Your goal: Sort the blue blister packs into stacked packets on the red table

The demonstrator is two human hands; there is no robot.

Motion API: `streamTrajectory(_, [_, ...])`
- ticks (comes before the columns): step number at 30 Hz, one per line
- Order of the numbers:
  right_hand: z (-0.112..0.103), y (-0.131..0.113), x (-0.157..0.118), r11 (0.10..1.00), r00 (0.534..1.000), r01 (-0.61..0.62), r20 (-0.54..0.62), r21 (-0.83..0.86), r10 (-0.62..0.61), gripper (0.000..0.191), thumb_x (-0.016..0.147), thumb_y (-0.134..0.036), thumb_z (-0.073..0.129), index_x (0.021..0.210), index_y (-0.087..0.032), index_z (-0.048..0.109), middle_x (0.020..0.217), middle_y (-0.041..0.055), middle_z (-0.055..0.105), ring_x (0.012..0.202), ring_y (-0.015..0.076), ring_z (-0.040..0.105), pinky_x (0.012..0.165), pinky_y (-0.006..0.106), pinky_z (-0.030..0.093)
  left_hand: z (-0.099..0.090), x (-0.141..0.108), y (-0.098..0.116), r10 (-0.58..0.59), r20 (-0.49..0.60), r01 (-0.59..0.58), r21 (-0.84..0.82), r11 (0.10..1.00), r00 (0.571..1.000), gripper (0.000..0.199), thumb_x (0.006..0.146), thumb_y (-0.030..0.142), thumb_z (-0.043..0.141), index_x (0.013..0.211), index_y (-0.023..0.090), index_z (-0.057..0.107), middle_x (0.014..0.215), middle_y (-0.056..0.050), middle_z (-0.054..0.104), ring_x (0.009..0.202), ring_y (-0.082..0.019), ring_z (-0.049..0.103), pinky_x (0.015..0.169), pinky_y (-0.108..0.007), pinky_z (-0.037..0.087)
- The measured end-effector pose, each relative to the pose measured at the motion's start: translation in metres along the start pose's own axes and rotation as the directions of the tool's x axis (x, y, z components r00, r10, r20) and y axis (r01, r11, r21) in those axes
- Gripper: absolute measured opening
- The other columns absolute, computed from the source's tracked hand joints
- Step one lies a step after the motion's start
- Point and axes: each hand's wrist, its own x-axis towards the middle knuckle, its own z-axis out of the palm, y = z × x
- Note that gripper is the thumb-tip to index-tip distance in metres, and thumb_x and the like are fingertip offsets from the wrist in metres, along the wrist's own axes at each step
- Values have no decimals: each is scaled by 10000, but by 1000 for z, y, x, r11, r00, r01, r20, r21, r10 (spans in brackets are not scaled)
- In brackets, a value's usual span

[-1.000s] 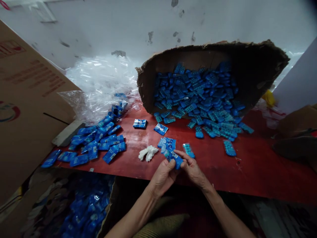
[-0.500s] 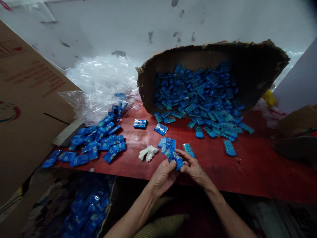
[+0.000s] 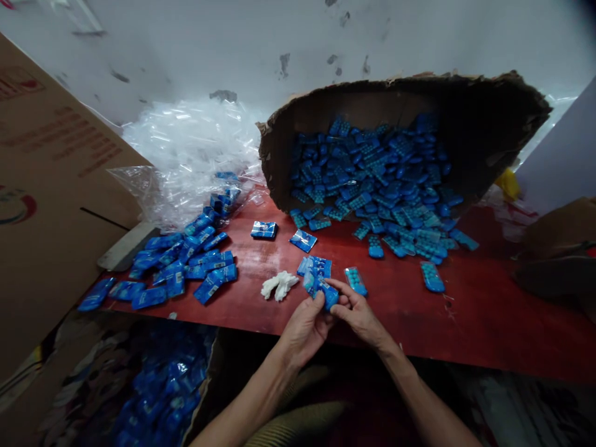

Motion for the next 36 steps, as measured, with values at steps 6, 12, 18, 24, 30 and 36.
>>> streamTrajectory(6, [2, -7, 0, 991, 999, 12, -32, -135, -17, 507, 731, -233, 551, 1221, -264, 426, 1023, 4, 562, 921, 150, 506, 841, 287, 400, 6, 0, -3, 11, -26, -11, 9, 1000, 1000, 222, 730, 273, 585, 881, 113, 620, 836, -81, 667, 830, -170, 609, 818, -284, 429])
streamTrajectory(12, [11, 2, -3, 973, 989, 31, -131, -230, -62, 481, 769, -280, 506, 1240, -254, 410, 733, -23, 517, 576, 91, 445, 580, 209, 434, 16, 1, -14, 154, -167, -158, -9, 987, 974, 207, 709, 280, 607, 843, 122, 613, 786, -56, 665, 818, -175, 609, 805, -301, 436])
streamTrajectory(18, [-1, -1, 2, 996, 997, -25, -81, -81, 18, 457, 731, -305, 555, 1176, -244, 475, 526, -79, 359, 463, 65, 335, 484, 175, 355, 16, 3, -7, 63, -80, -62, 17, 998, 995, 261, 751, 337, 546, 863, 112, 619, 770, -68, 665, 730, -144, 608, 737, -270, 449])
streamTrajectory(24, [1, -5, 2, 999, 999, -32, -24, -26, 31, 451, 748, -313, 542, 1184, -221, 474, 548, -73, 316, 494, 67, 301, 489, 176, 311, 14, 1, -8, 101, -122, -94, 57, 994, 987, 269, 721, 335, 582, 838, 96, 624, 752, -73, 666, 736, -163, 615, 750, -289, 449])
streamTrajectory(30, [17, 6, -3, 999, 979, -30, -204, -44, 21, 507, 738, -322, 550, 1212, -184, 437, 498, -92, 292, 444, 55, 265, 431, 163, 290, 18, 2, -17, 167, -223, -156, 65, 986, 960, 287, 673, 363, 621, 790, 100, 622, 706, -73, 668, 743, -191, 620, 751, -310, 449])
streamTrajectory(36, [8, 4, 0, 967, 990, -111, -57, 227, 127, 425, 702, -317, 590, 1108, -230, 498, 782, -16, 585, 641, 101, 532, 617, 227, 439, 8, 0, -11, 59, -79, -51, 99, 994, 995, 359, 732, 439, 521, 838, 110, 621, 769, -88, 668, 691, -175, 613, 716, -319, 444])
